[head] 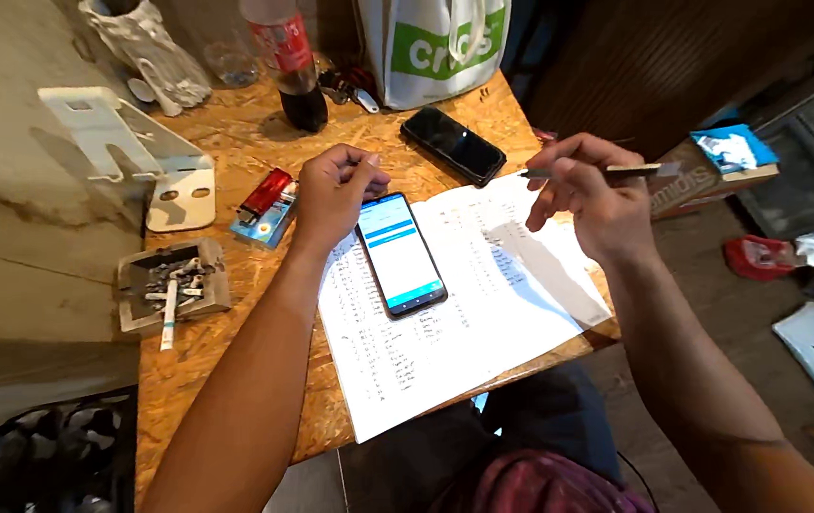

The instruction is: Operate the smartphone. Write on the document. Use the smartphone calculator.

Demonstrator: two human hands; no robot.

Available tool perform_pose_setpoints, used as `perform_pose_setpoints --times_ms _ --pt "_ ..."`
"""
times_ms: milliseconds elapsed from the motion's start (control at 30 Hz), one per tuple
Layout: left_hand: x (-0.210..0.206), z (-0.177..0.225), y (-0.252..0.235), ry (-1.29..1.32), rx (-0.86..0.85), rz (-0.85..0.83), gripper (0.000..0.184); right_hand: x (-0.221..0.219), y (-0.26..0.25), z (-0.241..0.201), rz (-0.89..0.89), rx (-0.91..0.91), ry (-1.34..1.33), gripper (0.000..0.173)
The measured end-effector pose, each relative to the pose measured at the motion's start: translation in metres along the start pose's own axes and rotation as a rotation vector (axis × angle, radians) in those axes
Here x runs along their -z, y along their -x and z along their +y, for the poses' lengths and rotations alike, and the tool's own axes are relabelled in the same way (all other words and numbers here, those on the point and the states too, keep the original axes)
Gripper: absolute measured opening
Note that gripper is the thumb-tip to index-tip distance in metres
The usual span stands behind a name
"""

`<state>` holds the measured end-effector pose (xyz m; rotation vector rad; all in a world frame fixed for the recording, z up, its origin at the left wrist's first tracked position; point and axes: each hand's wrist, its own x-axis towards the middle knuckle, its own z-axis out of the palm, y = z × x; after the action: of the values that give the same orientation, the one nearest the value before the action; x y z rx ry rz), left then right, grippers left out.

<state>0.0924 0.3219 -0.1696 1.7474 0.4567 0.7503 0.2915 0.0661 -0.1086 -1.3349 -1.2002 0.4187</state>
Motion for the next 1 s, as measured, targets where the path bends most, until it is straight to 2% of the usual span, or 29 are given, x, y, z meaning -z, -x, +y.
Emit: perform_pose_setpoints --times_ms 67,200,400,567,667,867,1000 --pt "0.000 0.000 0.000 -0.005 0.002 0.003 0.019 0.000 0.001 0.005 0.017 -0.013 0.020 0.014" --pt "0.001 0.001 0.001 -0.010 0.018 0.004 0.020 -0.001 -0.003 0.011 0.023 -0.013 0.006 0.007" --pt "0.001 -0.001 0.000 0.004 0.001 0.012 0.018 -0.011 -0.010 0.019 -0.023 0.015 -0.051 0.010" --pt "0.001 -0.002 0.000 -0.002 -0.003 0.006 0.018 -0.025 -0.007 0.026 -0.118 -0.008 0.063 0.006" --pt "0.001 -0.002 0.000 -0.001 0.000 0.013 0.018 -0.027 -0.005 0.030 -0.171 -0.027 0.034 0.006" --pt "0.001 -0.001 0.001 0.004 -0.001 0.009 0.018 -0.033 0.002 0.043 -0.300 -0.197 -0.015 0.005" --pt "0.001 -0.001 0.001 0.002 0.004 0.007 0.019 -0.032 0.000 0.046 -0.301 -0.298 -0.043 0.007"
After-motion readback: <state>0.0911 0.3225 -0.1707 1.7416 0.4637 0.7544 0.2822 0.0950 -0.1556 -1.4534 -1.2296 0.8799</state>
